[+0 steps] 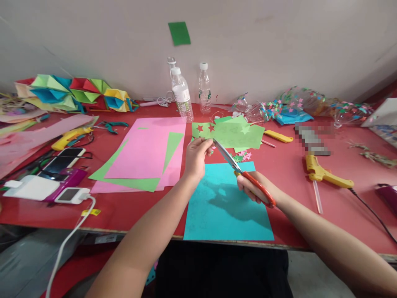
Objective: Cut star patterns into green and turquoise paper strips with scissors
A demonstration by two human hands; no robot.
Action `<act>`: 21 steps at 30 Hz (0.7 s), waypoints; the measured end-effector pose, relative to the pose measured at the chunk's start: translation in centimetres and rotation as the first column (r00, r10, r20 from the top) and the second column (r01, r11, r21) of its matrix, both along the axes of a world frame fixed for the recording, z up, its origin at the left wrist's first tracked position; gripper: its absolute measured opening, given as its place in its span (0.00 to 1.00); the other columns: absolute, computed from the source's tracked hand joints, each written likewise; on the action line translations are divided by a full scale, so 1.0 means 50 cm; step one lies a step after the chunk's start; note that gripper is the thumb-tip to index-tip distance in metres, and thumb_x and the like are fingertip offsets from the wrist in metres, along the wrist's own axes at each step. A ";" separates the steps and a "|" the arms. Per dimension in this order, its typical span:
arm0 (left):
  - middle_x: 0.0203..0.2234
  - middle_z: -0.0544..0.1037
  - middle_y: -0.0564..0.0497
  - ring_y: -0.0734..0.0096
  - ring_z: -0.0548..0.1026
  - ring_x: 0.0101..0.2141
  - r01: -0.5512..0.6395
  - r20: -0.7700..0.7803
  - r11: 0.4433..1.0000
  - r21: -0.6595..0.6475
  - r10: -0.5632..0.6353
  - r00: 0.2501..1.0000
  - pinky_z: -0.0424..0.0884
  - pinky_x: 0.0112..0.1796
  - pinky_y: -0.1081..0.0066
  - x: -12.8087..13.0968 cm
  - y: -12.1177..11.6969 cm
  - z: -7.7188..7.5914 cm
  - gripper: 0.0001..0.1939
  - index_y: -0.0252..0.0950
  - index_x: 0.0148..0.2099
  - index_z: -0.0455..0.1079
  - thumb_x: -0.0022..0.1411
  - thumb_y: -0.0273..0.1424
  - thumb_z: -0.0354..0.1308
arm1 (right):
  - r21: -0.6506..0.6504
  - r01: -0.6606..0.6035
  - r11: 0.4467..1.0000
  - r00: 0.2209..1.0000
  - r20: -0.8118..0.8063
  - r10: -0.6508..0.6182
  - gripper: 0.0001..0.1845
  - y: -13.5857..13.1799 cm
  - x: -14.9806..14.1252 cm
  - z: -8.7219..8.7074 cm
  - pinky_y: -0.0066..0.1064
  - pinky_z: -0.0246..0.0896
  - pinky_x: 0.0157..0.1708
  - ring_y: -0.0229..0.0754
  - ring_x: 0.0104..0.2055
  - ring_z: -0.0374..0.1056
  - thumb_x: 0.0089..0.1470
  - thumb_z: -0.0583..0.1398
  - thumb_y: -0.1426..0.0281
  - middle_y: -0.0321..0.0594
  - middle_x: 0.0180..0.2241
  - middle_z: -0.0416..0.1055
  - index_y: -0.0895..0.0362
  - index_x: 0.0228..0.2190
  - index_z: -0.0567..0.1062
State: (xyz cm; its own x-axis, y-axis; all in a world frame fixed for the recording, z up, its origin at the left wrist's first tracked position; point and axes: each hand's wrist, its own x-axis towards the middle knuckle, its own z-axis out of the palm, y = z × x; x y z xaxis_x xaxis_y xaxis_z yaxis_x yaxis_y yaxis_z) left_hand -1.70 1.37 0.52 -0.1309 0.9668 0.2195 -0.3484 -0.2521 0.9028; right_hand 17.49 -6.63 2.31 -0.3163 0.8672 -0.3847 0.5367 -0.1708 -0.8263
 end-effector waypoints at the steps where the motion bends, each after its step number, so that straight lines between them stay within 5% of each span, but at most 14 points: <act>1: 0.15 0.66 0.57 0.80 0.65 0.21 0.009 0.013 1.000 -0.003 -0.009 1.000 0.64 0.26 0.75 0.001 0.000 0.000 0.16 0.37 0.19 0.62 0.54 0.32 0.63 | 0.000 -0.001 1.000 1.000 0.002 0.001 0.24 0.000 0.000 0.000 0.23 0.50 0.12 0.31 0.11 0.53 0.57 0.53 0.48 0.28 0.11 0.59 0.55 0.24 0.65; 21: 0.14 0.65 0.57 0.82 0.62 0.19 0.088 0.128 0.995 -0.055 -0.081 0.989 0.63 0.28 0.75 0.003 -0.005 0.011 0.13 0.36 0.19 0.63 0.51 0.29 0.62 | -0.059 0.025 0.998 0.999 -0.041 -0.028 0.26 0.003 0.000 -0.016 0.22 0.49 0.11 0.30 0.09 0.52 0.59 0.52 0.48 0.28 0.09 0.58 0.55 0.23 0.66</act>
